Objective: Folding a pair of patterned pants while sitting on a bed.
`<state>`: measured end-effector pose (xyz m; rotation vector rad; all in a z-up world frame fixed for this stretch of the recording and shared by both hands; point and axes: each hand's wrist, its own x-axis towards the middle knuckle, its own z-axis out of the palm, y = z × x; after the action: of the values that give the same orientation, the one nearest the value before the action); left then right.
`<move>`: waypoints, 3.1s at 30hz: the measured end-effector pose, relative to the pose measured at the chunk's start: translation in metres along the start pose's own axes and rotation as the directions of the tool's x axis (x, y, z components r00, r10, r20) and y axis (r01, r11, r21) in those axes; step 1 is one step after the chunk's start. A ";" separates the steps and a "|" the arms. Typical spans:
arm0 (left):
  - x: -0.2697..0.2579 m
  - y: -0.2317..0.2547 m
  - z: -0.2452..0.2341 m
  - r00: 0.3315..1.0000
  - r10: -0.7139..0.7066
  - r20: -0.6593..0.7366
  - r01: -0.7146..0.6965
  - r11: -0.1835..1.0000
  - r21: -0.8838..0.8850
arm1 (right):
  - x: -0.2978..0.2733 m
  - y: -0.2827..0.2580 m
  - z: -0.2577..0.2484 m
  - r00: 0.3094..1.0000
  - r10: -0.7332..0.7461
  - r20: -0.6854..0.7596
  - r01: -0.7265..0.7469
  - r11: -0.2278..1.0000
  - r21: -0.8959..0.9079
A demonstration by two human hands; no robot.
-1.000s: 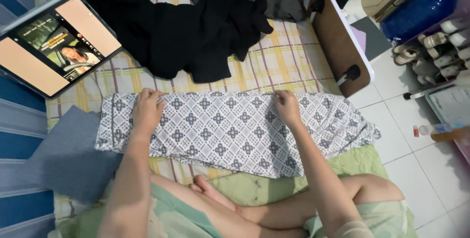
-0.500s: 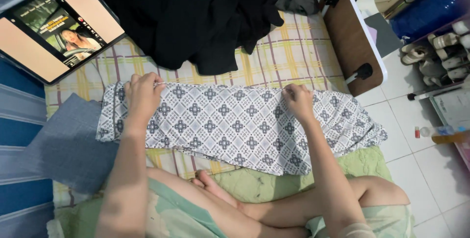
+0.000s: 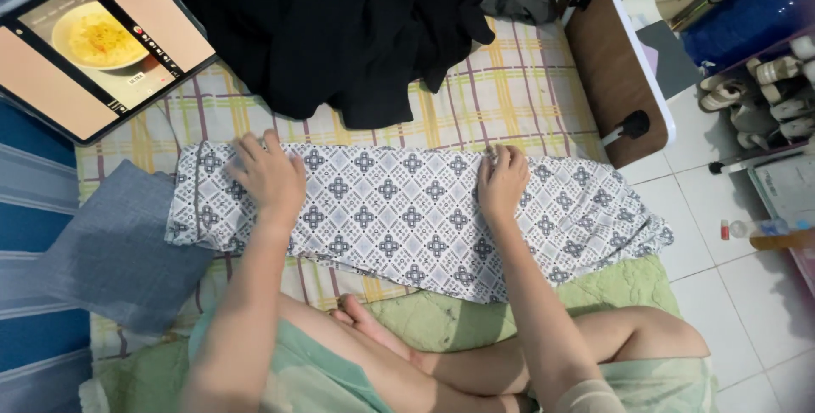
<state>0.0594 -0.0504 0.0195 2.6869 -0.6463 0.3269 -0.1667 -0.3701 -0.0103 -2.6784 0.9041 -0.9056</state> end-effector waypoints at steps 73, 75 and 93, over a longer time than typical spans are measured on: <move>-0.196 0.185 0.000 0.623 0.753 0.212 -0.616 0.639 -0.461 | -0.100 0.196 -0.167 0.584 0.104 0.805 0.163 0.957 -0.241; -0.202 0.186 0.002 0.608 0.764 0.219 -0.641 0.634 -0.433 | -0.094 0.191 -0.167 0.637 0.070 0.768 0.168 0.959 -0.227; -0.129 0.183 0.032 0.769 0.451 0.453 -0.097 0.782 -0.615 | -0.039 0.217 -0.156 0.756 0.121 0.643 -0.203 0.978 0.055</move>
<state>-0.1350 -0.1648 0.0037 2.0652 -1.1334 -0.5803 -0.3917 -0.5164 0.0210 -2.4645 0.8484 0.0235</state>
